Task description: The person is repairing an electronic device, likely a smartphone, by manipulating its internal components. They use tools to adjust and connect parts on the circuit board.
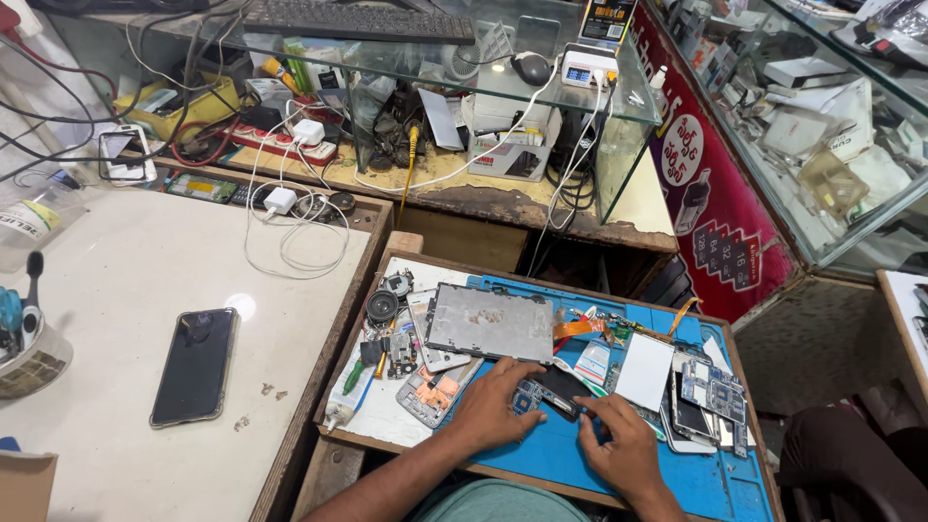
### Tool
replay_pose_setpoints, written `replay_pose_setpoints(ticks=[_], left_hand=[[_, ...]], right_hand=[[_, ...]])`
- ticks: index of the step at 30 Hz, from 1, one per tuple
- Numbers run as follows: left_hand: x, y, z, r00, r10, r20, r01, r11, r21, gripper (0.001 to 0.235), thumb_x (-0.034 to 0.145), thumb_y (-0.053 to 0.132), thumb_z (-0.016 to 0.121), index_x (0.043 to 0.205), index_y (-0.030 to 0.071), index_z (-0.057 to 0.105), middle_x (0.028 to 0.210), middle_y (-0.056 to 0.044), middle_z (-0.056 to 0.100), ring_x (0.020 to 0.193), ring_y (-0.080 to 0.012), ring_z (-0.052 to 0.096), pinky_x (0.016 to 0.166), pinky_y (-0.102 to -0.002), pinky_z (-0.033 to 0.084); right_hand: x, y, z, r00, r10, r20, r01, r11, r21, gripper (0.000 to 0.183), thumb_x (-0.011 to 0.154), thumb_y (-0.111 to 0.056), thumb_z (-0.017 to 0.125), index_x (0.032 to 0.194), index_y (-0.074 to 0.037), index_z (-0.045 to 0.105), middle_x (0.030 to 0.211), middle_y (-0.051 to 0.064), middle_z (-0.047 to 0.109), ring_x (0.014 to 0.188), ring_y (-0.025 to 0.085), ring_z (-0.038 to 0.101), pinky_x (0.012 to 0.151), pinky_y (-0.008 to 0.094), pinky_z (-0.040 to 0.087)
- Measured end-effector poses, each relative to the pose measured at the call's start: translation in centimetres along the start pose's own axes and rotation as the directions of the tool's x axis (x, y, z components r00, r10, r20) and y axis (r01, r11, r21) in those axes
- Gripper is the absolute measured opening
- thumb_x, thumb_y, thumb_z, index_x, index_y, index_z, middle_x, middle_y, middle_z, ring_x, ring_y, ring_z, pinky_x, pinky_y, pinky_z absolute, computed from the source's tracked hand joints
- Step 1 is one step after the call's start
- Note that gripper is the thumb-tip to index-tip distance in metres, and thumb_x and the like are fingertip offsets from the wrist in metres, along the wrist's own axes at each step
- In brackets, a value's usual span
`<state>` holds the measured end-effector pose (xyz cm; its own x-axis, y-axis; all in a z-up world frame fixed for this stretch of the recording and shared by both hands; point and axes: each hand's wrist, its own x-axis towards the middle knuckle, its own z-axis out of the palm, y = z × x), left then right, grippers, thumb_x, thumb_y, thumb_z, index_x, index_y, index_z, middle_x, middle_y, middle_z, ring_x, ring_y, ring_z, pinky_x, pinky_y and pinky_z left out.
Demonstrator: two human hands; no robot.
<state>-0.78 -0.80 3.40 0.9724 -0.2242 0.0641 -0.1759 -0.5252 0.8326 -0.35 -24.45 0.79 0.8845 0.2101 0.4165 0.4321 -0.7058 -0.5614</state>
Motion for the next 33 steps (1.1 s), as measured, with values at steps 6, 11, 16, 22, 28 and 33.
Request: replay_pose_setpoints(ticks=[6, 11, 16, 22, 28, 33], left_hand=[[0.4, -1.0, 0.4, 0.99, 0.104, -0.091, -0.112, 0.99, -0.085, 0.066, 0.07, 0.02, 0.09, 0.131, 0.018, 0.064, 0.118, -0.007, 0.064, 0.109, -0.0259, 0.067, 0.092, -0.038, 0.054], [1.0, -2.2, 0.7, 0.977, 0.13, -0.172, -0.17, 0.955, -0.244, 0.062, 0.073, 0.011, 0.088, 0.13, 0.014, 0.065, 0.117, -0.008, 0.068, 0.112, -0.0217, 0.068, 0.097, -0.034, 0.053], [1.4, -3.1, 1.2, 0.991, 0.029, -0.131, -0.082, 0.904, -0.42, 0.059, 0.078, 0.01, 0.085, 0.133, 0.014, 0.062, 0.106, -0.007, 0.072, 0.1, -0.0143, 0.068, 0.088, -0.03, 0.055], [2.1, -3.8, 1.5, 0.992, -0.009, -0.128, -0.049, 0.897, -0.439, 0.036, 0.083, 0.011, 0.084, 0.116, 0.007, 0.071, 0.091, -0.005, 0.073, 0.078, -0.0086, 0.066, 0.071, -0.027, 0.055], [2.3, -4.9, 2.0, 0.989, 0.076, -0.128, -0.123, 0.905, -0.407, 0.026, 0.089, 0.013, 0.079, 0.112, 0.007, 0.07, 0.099, -0.006, 0.073, 0.089, -0.0113, 0.067, 0.081, -0.027, 0.055], [2.3, -5.3, 2.6, 0.982, 0.15, -0.113, -0.185, 0.863, -0.47, 0.024, 0.091, 0.012, 0.076, 0.114, 0.006, 0.068, 0.105, -0.007, 0.072, 0.096, -0.0154, 0.065, 0.085, -0.03, 0.054]], right_hand=[[0.0, 0.7, 0.1, 0.996, -0.058, -0.062, 0.062, 0.997, 0.055, 0.015, 0.076, -0.011, 0.077, 0.09, -0.006, 0.074, 0.083, 0.007, 0.07, 0.059, 0.017, 0.063, 0.054, 0.031, 0.051], [0.0, 0.8, 0.0, 0.993, -0.047, -0.112, 0.055, 0.996, 0.075, 0.013, 0.077, -0.012, 0.077, 0.087, -0.005, 0.073, 0.08, 0.006, 0.07, 0.058, 0.016, 0.063, 0.053, 0.031, 0.05], [-0.3, 0.7, 0.0, 0.988, -0.047, -0.145, 0.061, 0.994, 0.093, 0.014, 0.077, -0.01, 0.077, 0.091, -0.005, 0.074, 0.077, 0.006, 0.068, 0.057, 0.015, 0.06, 0.053, 0.03, 0.048], [-0.4, 1.5, 0.1, 0.976, -0.077, -0.204, 0.127, 0.961, 0.244, 0.017, 0.079, -0.003, 0.074, 0.096, -0.004, 0.076, 0.083, 0.005, 0.068, 0.065, 0.011, 0.061, 0.059, 0.025, 0.049], [-0.8, 2.7, 0.6, 0.982, 0.03, -0.189, 0.054, 0.904, 0.424, 0.017, 0.087, 0.002, 0.072, 0.103, -0.002, 0.078, 0.091, 0.006, 0.066, 0.078, 0.01, 0.059, 0.068, 0.023, 0.047], [-0.5, 3.2, 0.3, 0.983, 0.089, -0.161, 0.011, 0.846, 0.533, 0.014, 0.096, 0.001, 0.066, 0.104, -0.003, 0.076, 0.114, 0.007, 0.066, 0.093, 0.01, 0.061, 0.075, 0.022, 0.05]])
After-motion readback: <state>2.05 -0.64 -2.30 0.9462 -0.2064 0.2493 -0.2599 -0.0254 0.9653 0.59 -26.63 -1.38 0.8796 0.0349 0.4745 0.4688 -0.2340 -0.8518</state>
